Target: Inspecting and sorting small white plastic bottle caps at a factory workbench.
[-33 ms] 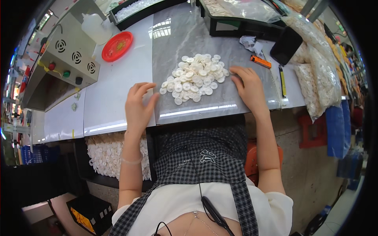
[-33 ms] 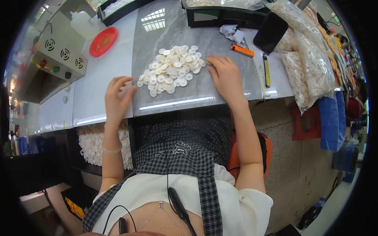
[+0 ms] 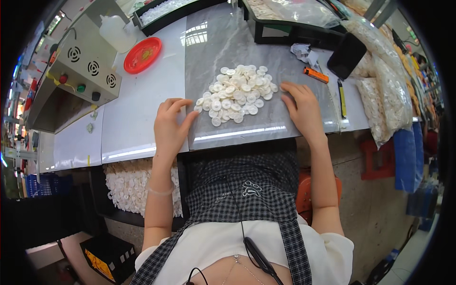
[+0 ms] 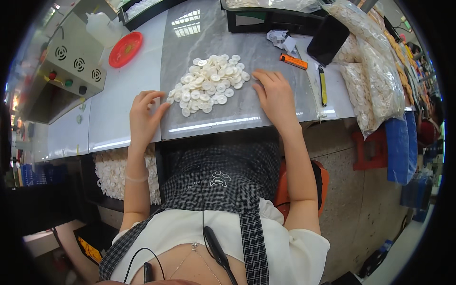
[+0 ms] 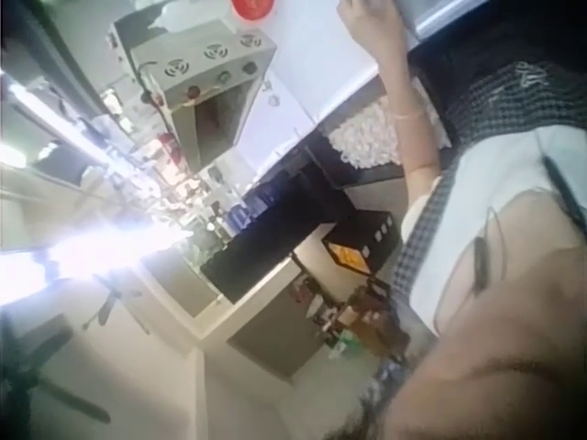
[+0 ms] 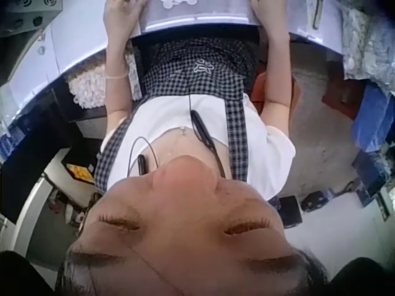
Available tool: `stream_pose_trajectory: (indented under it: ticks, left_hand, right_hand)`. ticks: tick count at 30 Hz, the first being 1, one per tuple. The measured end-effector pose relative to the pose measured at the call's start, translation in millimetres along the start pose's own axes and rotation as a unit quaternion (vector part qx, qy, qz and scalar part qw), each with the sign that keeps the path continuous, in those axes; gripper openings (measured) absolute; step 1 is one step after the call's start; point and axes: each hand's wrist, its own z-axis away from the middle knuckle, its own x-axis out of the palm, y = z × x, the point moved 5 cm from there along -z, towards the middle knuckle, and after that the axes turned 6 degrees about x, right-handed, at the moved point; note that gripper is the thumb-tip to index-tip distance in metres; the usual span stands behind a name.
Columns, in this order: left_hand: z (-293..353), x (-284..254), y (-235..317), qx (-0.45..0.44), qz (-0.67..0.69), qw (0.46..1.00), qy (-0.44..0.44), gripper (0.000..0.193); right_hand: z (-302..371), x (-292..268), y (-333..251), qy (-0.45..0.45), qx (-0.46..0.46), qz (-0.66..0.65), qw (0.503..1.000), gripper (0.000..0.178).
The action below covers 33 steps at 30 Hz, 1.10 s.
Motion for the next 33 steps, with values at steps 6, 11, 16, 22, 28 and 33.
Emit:
stream_pose_trajectory:
  ticks: [6,11,16,22,28,33]
  left_hand:
    - [-3.4,9.4,1.8,-0.012,-0.045,0.999,-0.016,0.020]
    - [3.8,9.8,-7.1,-0.079,0.039,0.996,-0.010,0.015]
    - [28.6,1.3,-1.8,-0.082,0.209,0.970,0.097,0.015]
    - [60.9,30.3,33.6,-0.221,0.778,0.587,-0.037,0.034]
    - [76.5,38.7,49.5,-0.221,0.807,0.541,-0.086,0.036]
    - [81.5,43.6,48.3,-0.241,0.831,0.492,-0.093,0.035]
  right_hand:
    - [48.5,-18.4,-23.9,-0.025,0.027,0.086,0.996,0.040]
    - [71.3,-25.9,-32.0,-0.006,0.012,0.042,0.999,0.046]
    - [83.4,-20.6,-22.7,0.027,-0.021,-0.090,0.995,0.027]
    - [61.6,4.0,-55.1,0.027,0.012,-0.251,0.967,0.017]
    - [32.1,43.1,-67.8,-0.001,0.071,-0.445,0.893,0.018]
    - [31.7,52.7,-60.1,-0.040,0.108,-0.479,0.870,0.023]
